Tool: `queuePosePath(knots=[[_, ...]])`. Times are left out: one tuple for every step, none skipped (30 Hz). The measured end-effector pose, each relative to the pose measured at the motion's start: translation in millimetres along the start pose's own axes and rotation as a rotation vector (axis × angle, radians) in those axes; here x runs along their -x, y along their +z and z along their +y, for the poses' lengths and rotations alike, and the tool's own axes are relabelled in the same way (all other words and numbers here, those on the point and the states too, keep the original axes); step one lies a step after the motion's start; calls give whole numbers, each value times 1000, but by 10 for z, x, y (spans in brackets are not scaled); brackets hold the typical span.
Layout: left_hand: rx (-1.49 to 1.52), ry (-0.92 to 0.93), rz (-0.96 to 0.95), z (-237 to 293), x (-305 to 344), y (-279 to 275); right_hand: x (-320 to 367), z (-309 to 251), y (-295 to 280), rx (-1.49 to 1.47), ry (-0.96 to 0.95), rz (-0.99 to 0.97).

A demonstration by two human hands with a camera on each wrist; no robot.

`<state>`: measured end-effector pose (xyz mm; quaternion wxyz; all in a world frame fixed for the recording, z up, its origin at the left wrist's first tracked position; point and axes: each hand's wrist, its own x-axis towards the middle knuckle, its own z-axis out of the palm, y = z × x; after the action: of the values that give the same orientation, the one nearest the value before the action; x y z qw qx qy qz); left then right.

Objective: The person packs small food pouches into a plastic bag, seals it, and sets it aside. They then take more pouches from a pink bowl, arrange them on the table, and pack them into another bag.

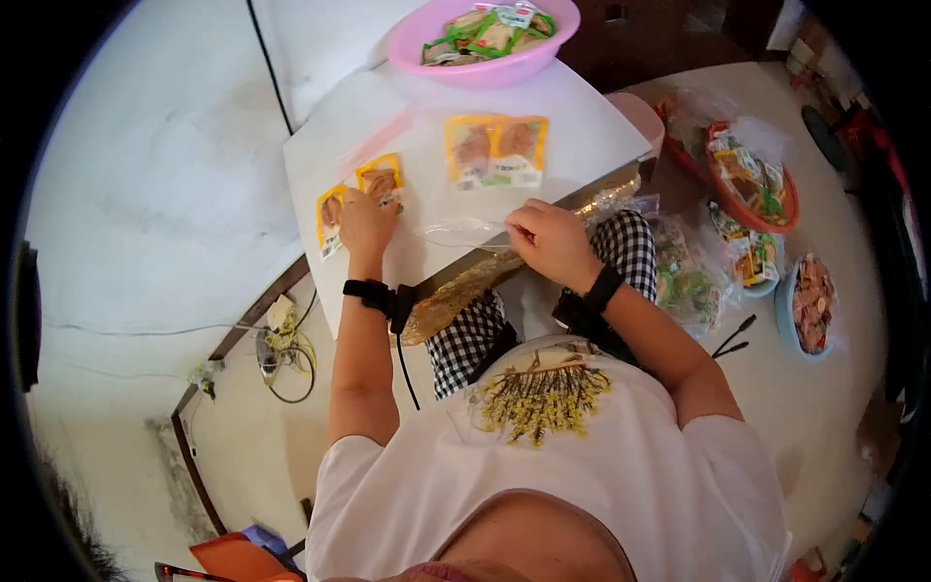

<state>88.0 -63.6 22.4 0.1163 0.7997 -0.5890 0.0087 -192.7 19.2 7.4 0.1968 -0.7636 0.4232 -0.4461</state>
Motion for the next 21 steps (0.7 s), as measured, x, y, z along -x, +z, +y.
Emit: queuePosePath(knots=[[57,-27,-28,-21,-51,3,-8,-18,-12,3,6,-7],[114,-57,-54,-45,-92,3,-4,-22,-17,4,2,-7],[196,-73,-47,-72,-116,16,-1,-23,-20,2,-3,-7],[236,-44,-18,-142,-161,116,0,-25,-21,-2,-10,-9],[274,-16,12,-214,-207,234,-2,-26,-22,9,-5,-5],[312,11,43,-297,-258,342,-5,-25,-20,18,-1,0],[535,-49,-40,-327,-248,306,-9,-26,-16,27,4,4],[757,-111,-125,-374,-209,272,-14,-27,-11,18,4,16],[979,-176,-213,-415,-145,250,-18,-27,-10,10,5,26],[1092,-171,-205,-408,-27,129,-22,-25,-9,2,5,35],[1204,-165,-195,-383,131,-79,-34,-24,-13,5,3,40],[1283,-174,-205,-429,260,-189,-51,-29,-21,6,2,44],[1362,-184,-216,-475,389,-299,-64,-39,-26,6,1,46],[1410,-207,-246,-569,475,-366,-76,-45,-30,6,3,52],[1458,-231,-275,-644,579,-431,-89,-51,-38,5,4,57],[1477,-251,-333,-694,713,-511,-98,-62,-50,5,6,63],[1495,-269,-392,-737,850,-599,-103,-84,-72,7,-2,50],[1512,-287,-452,-772,960,-652,-113,-83,-74,11,-10,57],[1526,-287,-505,-789,1058,-663,-126,-77,-67,15,-17,65],[1539,-285,-559,-776,1156,-660,-131,-79,-58,19,-23,74],[1552,-284,-613,-734,1239,-647,-131,-94,-49,13,-9,76]])
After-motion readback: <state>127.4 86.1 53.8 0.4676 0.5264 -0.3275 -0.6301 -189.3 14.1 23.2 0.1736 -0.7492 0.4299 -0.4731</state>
